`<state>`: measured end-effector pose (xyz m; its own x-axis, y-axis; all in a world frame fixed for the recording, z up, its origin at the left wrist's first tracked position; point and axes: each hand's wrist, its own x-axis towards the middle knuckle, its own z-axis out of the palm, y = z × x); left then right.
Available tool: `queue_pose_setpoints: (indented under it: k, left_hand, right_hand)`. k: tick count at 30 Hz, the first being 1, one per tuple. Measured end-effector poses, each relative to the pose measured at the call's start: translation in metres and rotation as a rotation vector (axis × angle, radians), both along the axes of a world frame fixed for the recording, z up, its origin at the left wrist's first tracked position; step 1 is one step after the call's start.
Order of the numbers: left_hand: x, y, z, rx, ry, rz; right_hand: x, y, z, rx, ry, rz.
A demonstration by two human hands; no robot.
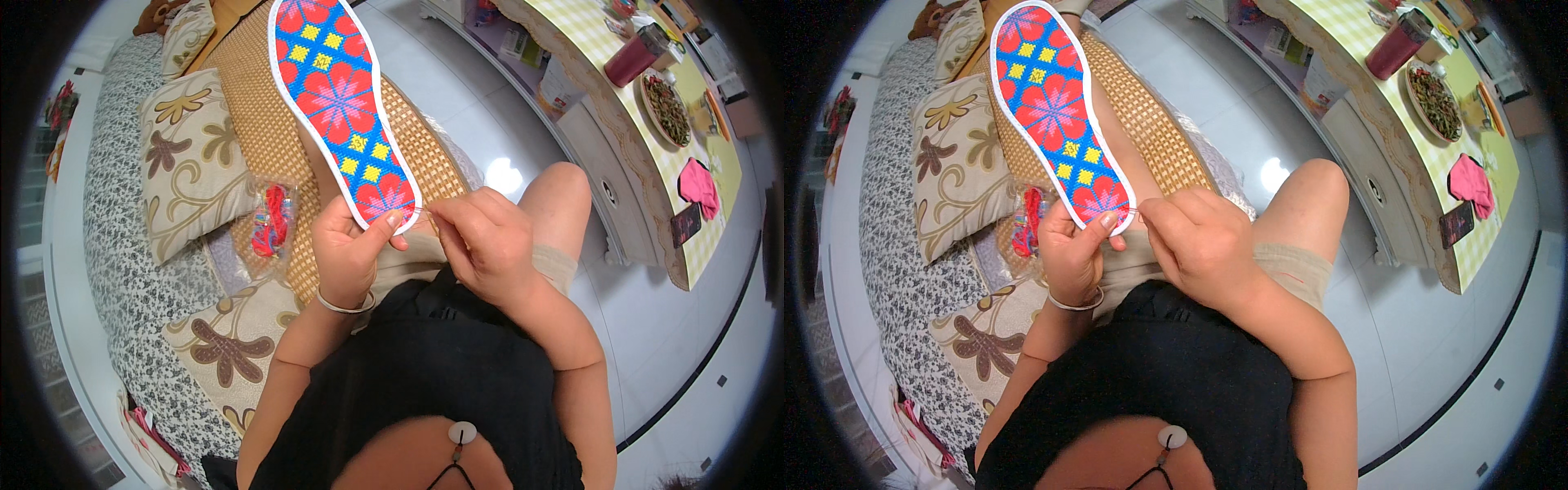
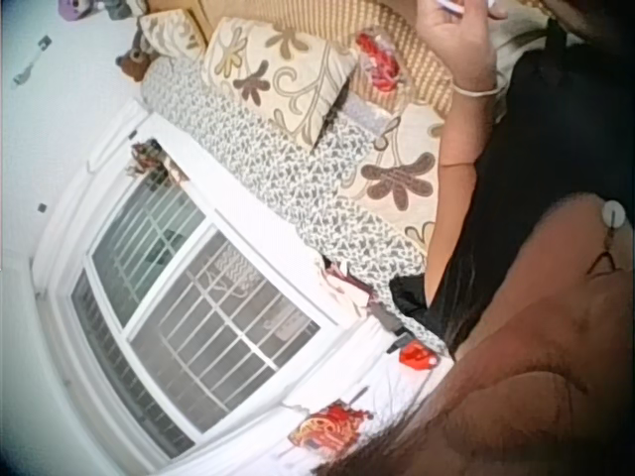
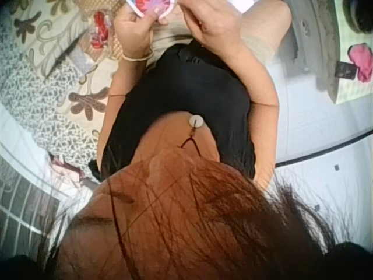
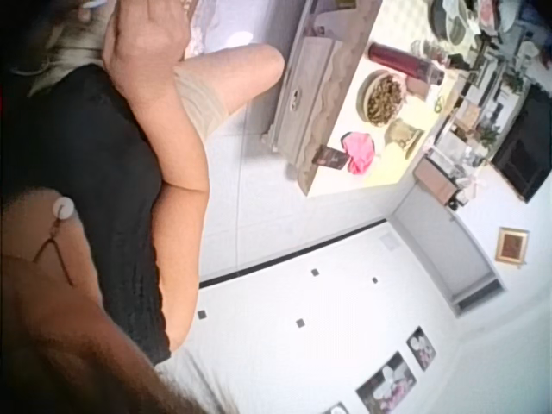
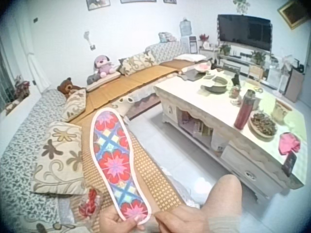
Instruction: The person stitches a decorative shoe insole by hand using a needle and thread, pulling the thread through the material and turning the item over.
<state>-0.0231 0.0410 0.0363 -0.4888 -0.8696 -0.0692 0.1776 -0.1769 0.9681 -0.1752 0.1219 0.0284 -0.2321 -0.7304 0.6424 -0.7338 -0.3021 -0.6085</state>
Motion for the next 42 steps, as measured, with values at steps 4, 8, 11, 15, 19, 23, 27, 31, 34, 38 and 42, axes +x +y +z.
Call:
queue_pose_setpoints:
  k: [4, 8, 11, 15, 19, 23, 27, 31, 34, 38, 42]
  left_hand:
    - [0.0, 0.002, -0.001, -0.013, -0.023, -0.015]
    - [-0.003, 0.004, 0.001, 0.005, -0.013, -0.01]
    - [-0.003, 0.004, 0.001, -0.001, -0.02, -0.01]
    - [-0.004, 0.004, 0.0, -0.016, -0.029, -0.016]
    - [-0.005, 0.008, 0.0, -0.102, -0.116, 0.003]
    - [-0.005, 0.015, -0.007, -0.23, -0.132, 0.005]
    - [-0.006, 0.015, -0.007, -0.223, -0.152, 0.029]
    - [-0.005, 0.008, -0.004, -0.195, -0.105, -0.001]
    - [-0.006, 0.01, -0.008, -0.135, -0.052, -0.018]
    - [-0.004, 0.004, -0.012, -0.041, 0.039, -0.019]
    - [0.0, 0.0, -0.014, 0.062, 0.169, -0.057]
  right_hand:
    - [-0.001, 0.0, -0.001, 0.01, 0.02, -0.013]
    - [-0.001, 0.0, 0.0, 0.001, 0.02, -0.018]
    - [-0.002, 0.0, 0.0, -0.008, 0.038, -0.019]
    - [-0.002, 0.0, 0.001, 0.004, 0.101, -0.021]
    - [-0.002, 0.003, 0.006, 0.047, 0.216, -0.003]
    - [0.003, 0.0, 0.009, 0.066, 0.27, 0.006]
    - [0.006, -0.002, 0.0, 0.06, 0.178, -0.021]
    - [0.0, 0.005, 0.005, 0.075, 0.128, -0.059]
    - [0.002, 0.001, 0.008, 0.052, 0.144, 0.011]
    - [-0.003, -0.004, -0.003, 0.021, -0.026, -0.024]
    - [-0.011, 0.0, -0.013, 0.297, -0.877, 0.158]
